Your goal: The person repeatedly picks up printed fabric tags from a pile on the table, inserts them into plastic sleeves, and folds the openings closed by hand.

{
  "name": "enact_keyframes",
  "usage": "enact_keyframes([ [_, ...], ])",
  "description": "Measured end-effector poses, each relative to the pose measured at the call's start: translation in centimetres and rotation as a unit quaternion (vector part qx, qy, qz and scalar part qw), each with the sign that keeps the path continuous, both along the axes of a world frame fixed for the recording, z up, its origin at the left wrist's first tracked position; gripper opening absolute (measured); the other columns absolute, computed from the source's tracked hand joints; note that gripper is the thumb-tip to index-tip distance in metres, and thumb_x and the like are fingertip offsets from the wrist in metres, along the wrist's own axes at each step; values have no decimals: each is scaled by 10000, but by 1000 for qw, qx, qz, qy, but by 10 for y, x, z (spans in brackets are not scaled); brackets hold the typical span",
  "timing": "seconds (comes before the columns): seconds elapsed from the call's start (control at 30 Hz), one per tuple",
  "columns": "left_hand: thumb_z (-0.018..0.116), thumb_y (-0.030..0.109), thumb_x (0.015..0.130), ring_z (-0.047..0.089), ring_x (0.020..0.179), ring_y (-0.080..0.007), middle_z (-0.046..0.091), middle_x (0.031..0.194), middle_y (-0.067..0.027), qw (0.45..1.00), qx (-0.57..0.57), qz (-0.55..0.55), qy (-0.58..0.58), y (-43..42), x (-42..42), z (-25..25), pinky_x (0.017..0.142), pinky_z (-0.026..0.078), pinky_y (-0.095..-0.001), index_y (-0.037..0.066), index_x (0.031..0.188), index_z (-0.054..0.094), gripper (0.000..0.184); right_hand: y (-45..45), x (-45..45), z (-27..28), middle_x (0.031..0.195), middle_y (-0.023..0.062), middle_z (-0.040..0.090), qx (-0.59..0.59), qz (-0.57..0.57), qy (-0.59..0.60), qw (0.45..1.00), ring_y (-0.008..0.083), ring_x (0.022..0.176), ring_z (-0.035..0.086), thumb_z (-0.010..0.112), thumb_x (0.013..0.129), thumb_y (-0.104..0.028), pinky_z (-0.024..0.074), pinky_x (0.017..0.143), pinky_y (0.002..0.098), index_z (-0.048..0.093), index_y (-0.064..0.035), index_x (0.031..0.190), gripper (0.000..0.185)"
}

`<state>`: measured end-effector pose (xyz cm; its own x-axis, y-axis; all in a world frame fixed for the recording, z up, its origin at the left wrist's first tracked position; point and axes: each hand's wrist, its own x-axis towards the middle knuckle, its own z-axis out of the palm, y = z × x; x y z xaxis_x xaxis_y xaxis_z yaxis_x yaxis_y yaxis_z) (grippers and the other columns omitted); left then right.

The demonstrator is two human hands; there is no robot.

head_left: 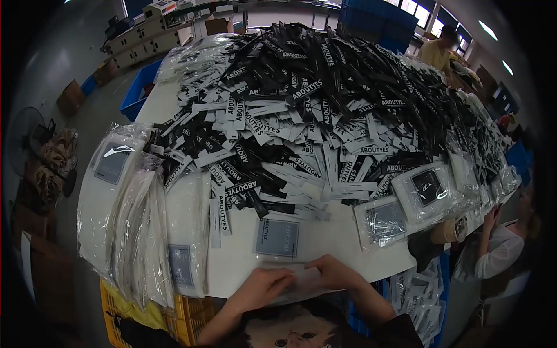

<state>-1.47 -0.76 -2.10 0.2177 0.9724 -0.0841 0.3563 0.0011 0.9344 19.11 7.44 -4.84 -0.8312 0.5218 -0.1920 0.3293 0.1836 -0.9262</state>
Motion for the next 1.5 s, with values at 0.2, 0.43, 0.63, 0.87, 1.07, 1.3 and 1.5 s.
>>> enact_keyframes([
  [0.2, 627, 118, 827, 526, 628, -49, 608, 667, -37, 991, -79, 96, -59, -2, -6, -6, 565, 435, -226, -6, 914, 620, 152, 0, -1, 8, 817, 49, 648, -308, -247, 188, 899, 84, 711, 556, 690, 760, -135, 449, 635, 241, 628, 17, 958, 257],
  [0.43, 594, 139, 858, 519, 703, -49, 621, 762, -22, 974, -31, 105, -198, 5, 8, -12, 596, 424, -209, -1, 976, 624, 185, -14, -14, 15, 832, 52, 647, -115, -160, 128, 972, 71, 738, 567, 644, 800, -62, 449, 652, 200, 632, 21, 929, 154],
  [0.63, 548, 158, 891, 499, 671, -41, 624, 736, -48, 967, -3, 175, -185, 6, 16, -8, 582, 415, -211, -13, 972, 619, 202, -18, -3, 0, 819, 34, 641, -205, -225, 181, 935, 64, 772, 557, 599, 855, -124, 446, 680, 214, 631, 25, 971, 191],
  [0.87, 478, 191, 911, 557, 755, -252, 593, 835, -133, 997, 35, -34, -60, 22, 56, -16, 656, 440, -353, -8, 1030, 574, 251, -31, 67, 9, 833, 35, 640, -144, -291, 97, 941, 77, 791, 560, 594, 851, -95, 450, 703, 225, 642, 32, 949, 167],
  [1.07, 605, 233, 807, 502, 1056, -308, 542, 1113, -149, 985, 167, -35, 27, 32, 63, -42, 872, 407, -391, 34, 1101, 547, 359, -32, 138, 85, 749, 136, 657, 81, -307, -213, 924, 149, 649, 619, 643, 790, -107, 480, 630, 252, 655, 14, 921, 178],
  [1.3, 698, 224, 690, 473, 1127, -305, 503, 1201, -138, 939, 248, 20, 239, 27, 48, -70, 913, 382, -416, 18, 1122, 529, 508, 5, 91, 96, 996, 151, 620, 221, -121, -223, 942, 329, 881, 588, 650, 766, -209, 469, 777, 379, 591, -25, 1054, 346],
  [1.5, 672, 164, 680, 499, 1086, -283, 512, 1190, -134, 945, 216, 36, 245, -1, 44, -64, 901, 390, -392, 8, 1128, 526, 496, 77, -67, 4, 992, 103, 610, 358, -87, 57, 928, 314, 930, 569, 649, 767, -177, 458, 803, 378, 598, -41, 961, 242],
])
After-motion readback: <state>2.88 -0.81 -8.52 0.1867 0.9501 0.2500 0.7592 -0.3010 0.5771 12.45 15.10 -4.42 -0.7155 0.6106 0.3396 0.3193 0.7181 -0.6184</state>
